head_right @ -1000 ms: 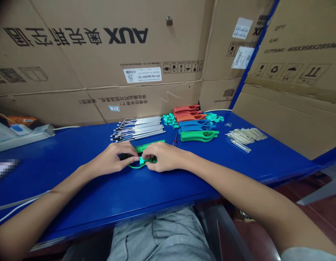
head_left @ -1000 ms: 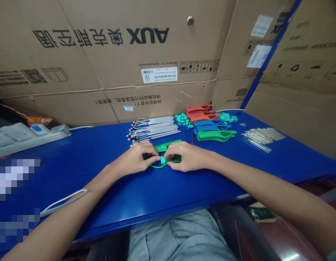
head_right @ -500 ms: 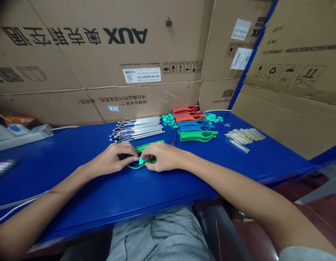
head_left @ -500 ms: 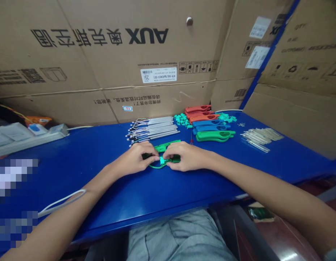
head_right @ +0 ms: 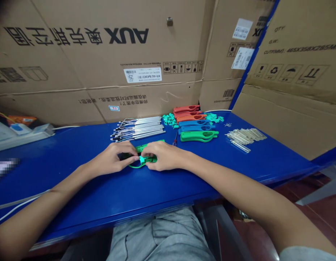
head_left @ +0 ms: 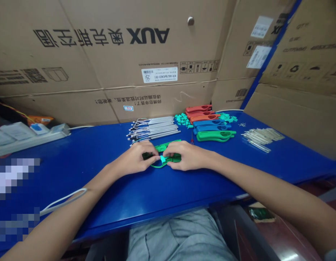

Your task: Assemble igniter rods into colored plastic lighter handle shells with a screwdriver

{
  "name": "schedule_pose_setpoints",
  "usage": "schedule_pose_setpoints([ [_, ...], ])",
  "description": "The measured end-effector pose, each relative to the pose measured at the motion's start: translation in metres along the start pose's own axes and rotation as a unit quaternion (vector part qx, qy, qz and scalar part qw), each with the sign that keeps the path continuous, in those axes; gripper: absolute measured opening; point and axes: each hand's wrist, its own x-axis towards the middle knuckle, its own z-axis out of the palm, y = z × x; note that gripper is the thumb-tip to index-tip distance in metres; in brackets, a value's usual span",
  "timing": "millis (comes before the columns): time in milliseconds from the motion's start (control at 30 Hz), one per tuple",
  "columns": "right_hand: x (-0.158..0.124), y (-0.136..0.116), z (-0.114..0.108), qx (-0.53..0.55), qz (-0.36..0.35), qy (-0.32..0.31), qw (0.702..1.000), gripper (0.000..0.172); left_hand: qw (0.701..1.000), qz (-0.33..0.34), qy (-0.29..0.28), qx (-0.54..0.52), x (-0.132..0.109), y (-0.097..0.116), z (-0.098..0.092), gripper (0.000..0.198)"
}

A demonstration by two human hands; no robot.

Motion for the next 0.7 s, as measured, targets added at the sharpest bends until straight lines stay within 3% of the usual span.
schedule_pose_setpoints([
  [700,0.0000,-0.0002,0.0002,0.012,0.003,-0.017,1.000,0.011,1.000,0.002,-0.011,0.007,0.0003,-0.0002,0.0012,0.017],
])
